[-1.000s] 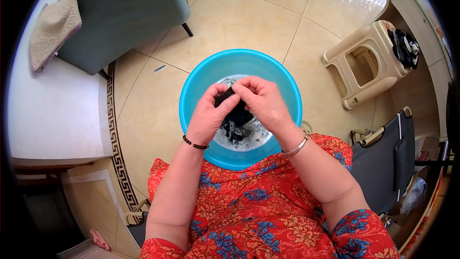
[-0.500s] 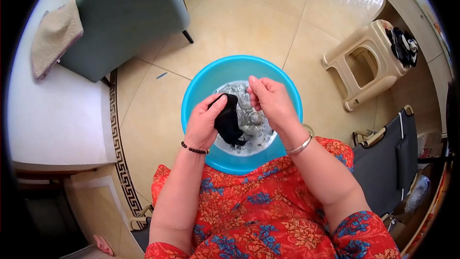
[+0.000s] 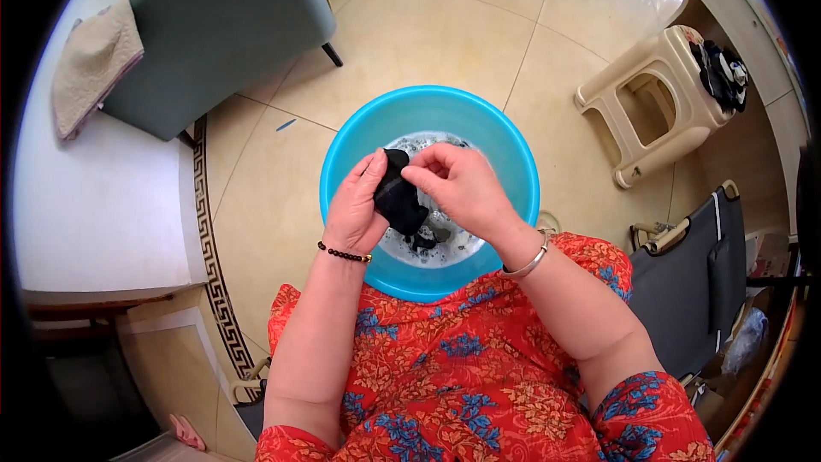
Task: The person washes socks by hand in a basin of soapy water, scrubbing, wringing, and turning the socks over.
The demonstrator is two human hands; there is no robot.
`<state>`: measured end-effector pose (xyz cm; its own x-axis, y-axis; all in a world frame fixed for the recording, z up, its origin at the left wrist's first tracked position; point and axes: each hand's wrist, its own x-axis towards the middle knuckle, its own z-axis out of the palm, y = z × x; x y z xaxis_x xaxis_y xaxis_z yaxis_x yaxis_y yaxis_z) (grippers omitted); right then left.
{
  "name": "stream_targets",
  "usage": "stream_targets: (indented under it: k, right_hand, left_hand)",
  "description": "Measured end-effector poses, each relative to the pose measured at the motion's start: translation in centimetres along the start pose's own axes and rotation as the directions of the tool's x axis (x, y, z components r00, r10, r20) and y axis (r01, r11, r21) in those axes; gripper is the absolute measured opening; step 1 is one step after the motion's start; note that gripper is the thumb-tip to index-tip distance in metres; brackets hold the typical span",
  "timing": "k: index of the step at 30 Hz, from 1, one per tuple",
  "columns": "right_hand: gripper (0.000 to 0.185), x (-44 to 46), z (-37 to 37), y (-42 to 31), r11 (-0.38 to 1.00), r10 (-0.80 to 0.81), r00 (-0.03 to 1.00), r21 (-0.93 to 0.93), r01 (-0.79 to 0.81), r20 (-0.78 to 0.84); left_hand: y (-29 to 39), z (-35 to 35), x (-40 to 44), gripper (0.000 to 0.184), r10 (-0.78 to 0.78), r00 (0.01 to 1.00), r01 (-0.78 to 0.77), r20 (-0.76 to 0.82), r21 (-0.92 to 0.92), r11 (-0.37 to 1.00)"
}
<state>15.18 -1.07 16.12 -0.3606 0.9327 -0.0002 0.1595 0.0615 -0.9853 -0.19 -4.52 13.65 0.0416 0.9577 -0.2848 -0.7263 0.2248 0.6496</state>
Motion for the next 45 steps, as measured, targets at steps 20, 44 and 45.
stream_targets:
  k: [20, 44, 45]
  right_hand:
    - [0.019, -0.1, 0.0, 0.1, 0.999, -0.03, 1.0, 0.015, 0.029, 0.011]
    - [0.013, -0.8, 1.6, -0.9, 0.974, -0.175, 0.983, -0.154, 0.165, -0.056]
    - [0.013, -0.9, 1.7, -1.0, 0.963, -0.188, 0.98, -0.209, 0.171, -0.066]
  left_hand:
    - [0.0, -0.3, 0.2, 0.023, 0.032, 0.999, -0.034, -0.025, -0.096, 0.995]
    - [-0.8, -0.3, 0.2, 0.02, 0.131, 0.991, -0.132, -0.029, -0.05, 0.99]
    - [-0.9, 0.0, 0.1, 0.02, 0.13, 0.991, -0.132, -0.029, -0.051, 0.99]
